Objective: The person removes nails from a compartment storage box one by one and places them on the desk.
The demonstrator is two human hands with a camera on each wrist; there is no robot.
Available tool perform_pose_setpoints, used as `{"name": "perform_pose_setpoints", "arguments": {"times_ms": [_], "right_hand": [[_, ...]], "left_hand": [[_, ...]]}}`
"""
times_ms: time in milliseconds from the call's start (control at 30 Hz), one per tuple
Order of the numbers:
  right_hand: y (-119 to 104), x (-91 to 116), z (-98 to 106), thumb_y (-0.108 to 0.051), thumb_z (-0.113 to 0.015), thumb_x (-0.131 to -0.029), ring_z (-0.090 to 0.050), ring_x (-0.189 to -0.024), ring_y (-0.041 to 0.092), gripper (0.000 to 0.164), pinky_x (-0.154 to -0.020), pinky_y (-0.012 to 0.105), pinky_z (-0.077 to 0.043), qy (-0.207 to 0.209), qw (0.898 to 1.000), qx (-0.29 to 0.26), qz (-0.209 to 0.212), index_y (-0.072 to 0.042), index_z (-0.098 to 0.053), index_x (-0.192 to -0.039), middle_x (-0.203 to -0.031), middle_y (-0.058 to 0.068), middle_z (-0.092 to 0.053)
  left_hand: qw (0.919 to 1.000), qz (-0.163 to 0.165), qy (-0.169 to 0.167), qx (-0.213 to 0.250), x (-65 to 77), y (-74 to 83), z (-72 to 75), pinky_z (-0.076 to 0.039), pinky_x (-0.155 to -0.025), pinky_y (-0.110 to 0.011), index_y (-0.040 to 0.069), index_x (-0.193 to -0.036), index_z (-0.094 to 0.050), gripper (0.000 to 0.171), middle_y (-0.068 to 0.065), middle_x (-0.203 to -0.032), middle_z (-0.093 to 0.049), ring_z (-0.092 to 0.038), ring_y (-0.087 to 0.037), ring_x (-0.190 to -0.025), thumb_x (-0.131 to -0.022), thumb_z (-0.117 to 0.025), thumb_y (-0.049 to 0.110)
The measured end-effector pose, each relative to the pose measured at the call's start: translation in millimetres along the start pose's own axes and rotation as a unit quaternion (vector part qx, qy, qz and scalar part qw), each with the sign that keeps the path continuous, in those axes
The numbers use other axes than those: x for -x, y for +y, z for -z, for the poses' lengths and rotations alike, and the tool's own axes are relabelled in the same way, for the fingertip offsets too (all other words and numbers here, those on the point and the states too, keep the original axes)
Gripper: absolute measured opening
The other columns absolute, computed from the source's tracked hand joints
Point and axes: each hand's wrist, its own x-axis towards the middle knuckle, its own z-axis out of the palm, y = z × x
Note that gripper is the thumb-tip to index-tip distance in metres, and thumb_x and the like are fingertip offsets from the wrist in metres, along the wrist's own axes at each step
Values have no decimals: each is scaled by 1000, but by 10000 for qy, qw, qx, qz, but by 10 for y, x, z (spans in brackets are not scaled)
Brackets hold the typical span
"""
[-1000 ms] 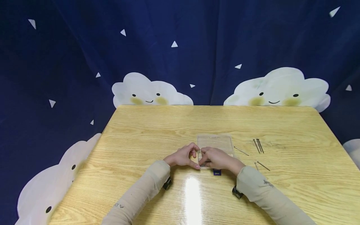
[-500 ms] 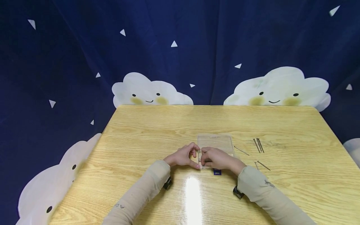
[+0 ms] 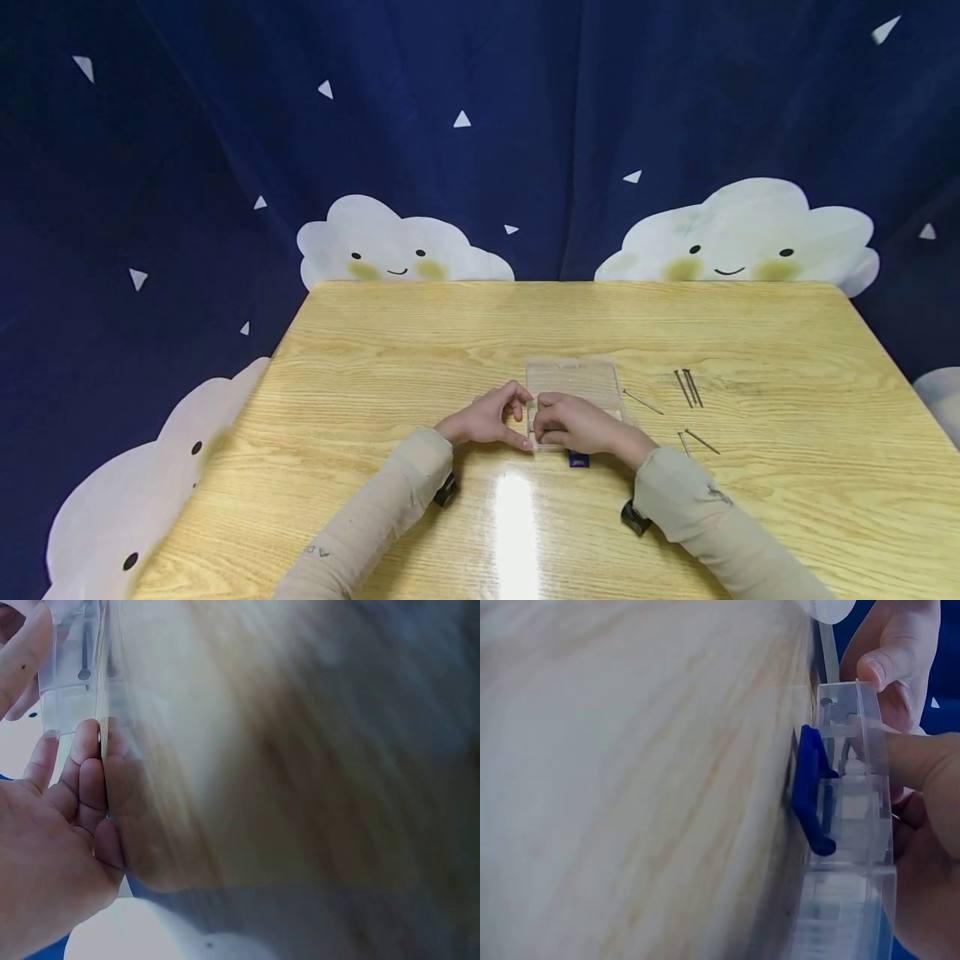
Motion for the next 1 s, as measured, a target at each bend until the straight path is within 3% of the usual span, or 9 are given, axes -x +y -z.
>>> {"name": "perform_pose_setpoints", "arguments": {"times_ms": [233, 400, 667, 1000], "right_hand": [[-15, -16, -8, -11, -69, -80, -41, -69, 6, 8, -66, 25, -38, -105, 9984, -253, -485, -15, -64, -75, -77, -9, -43], [-40, -12, 25, -7, -72, -75, -40, -68, 6, 6, -65, 24, -38, 15, 9982, -207, -569, -12, -70, -77, -74, -8, -42], [-33, -23, 74, -6, -74, -73, -35, -68, 6, 14, -63, 23, -35, -313, 9986, 13, -414, -13, -75, -84, -72, -8, -39], [-30, -73, 50, -12, -73, -76, -35, -65, 3, 8, -61, 19, -35, -559, 9979, 288, -160, -17, -76, -82, -73, -9, -42]], "left_hand": [[9998, -158, -21, 85, 2, -30, 3, -30, -67, -22, 8, -115, -44, 59, -7, -87, -53, -39, -13, -73, -71, -80, 21], [9997, -241, -44, 41, -3, -44, 14, -31, -67, -22, 8, -116, -44, 59, -6, -87, -52, -42, -13, -74, -70, -80, 21], [9994, -319, -33, -87, -2, -32, 23, -32, -67, -22, 9, -115, -44, 59, -4, -87, -53, -42, -13, -74, -70, -80, 23], [9993, -354, -130, -44, -5, -30, 30, -31, -67, -22, 9, -114, -45, 57, -6, -88, -54, -41, -14, -73, -71, -79, 21]]}}
